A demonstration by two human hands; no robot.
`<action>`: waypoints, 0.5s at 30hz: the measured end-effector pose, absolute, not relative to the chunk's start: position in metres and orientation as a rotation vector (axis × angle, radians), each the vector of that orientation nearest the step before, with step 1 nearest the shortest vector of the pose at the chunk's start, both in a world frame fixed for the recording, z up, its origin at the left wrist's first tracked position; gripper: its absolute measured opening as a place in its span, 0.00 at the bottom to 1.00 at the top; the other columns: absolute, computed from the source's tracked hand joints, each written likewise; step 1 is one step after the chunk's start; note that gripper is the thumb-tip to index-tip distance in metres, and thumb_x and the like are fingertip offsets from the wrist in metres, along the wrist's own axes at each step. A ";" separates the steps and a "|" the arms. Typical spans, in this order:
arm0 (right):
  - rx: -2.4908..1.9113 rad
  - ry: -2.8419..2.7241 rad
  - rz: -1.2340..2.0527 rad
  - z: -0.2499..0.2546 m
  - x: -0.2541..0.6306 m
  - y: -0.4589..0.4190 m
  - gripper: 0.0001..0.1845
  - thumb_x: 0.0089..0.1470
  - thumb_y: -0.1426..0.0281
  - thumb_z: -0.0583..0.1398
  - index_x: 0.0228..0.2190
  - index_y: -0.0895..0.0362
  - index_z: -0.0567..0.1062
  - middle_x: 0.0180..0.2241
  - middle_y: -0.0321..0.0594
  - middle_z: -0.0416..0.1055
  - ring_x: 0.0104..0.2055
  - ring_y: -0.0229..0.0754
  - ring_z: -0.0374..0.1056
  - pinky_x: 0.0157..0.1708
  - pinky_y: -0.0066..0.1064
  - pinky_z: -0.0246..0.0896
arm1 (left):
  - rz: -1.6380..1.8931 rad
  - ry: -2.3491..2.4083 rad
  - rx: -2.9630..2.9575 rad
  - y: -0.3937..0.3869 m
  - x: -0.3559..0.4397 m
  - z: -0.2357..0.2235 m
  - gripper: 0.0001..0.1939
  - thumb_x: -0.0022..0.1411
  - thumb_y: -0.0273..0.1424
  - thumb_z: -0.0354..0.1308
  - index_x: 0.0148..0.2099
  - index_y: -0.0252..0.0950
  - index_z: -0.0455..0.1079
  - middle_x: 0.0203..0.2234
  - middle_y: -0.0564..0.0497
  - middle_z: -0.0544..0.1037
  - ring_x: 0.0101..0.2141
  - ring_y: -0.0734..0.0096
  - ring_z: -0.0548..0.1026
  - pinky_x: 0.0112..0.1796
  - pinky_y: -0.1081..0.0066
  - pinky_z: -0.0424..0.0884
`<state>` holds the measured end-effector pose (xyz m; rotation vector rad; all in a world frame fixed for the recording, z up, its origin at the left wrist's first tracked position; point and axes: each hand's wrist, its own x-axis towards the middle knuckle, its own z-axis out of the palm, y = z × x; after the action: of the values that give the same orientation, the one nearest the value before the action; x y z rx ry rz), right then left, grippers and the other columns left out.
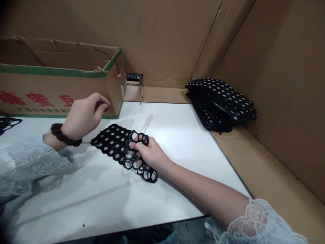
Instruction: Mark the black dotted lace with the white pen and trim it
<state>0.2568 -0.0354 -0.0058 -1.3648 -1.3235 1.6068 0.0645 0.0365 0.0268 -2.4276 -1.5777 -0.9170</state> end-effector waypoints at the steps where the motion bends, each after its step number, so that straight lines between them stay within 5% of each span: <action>1: -1.353 -1.344 1.605 -0.006 0.256 -0.036 0.04 0.48 0.69 0.52 0.26 0.56 0.65 0.17 0.30 0.55 0.13 0.29 0.55 0.05 0.17 0.44 | -0.943 -1.608 -2.418 0.033 0.064 0.029 0.09 0.58 0.31 0.45 0.38 0.37 0.66 0.28 0.51 0.74 0.28 0.68 0.71 0.32 0.72 0.63; 6: -1.322 -1.414 1.467 -0.007 0.253 -0.036 0.12 0.48 0.60 0.56 0.29 0.56 0.63 0.19 0.31 0.59 0.14 0.29 0.58 0.06 0.18 0.50 | -0.907 -1.553 -2.793 -0.005 0.081 0.023 0.09 0.58 0.30 0.47 0.36 0.38 0.68 0.29 0.55 0.75 0.28 0.73 0.72 0.32 0.75 0.64; 15: -1.273 -1.416 1.433 -0.014 0.250 -0.040 0.08 0.50 0.66 0.53 0.34 0.54 0.61 0.30 0.35 0.64 0.25 0.33 0.63 0.08 0.17 0.51 | -1.125 -1.977 -3.418 -0.010 0.091 -0.002 0.10 0.55 0.30 0.51 0.40 0.35 0.66 0.31 0.50 0.77 0.33 0.71 0.75 0.35 0.73 0.70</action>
<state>0.2500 -0.0398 -0.0137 -1.2725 -1.4156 1.4326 0.0906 -0.0100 -0.0022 -3.4180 -1.9768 -1.1246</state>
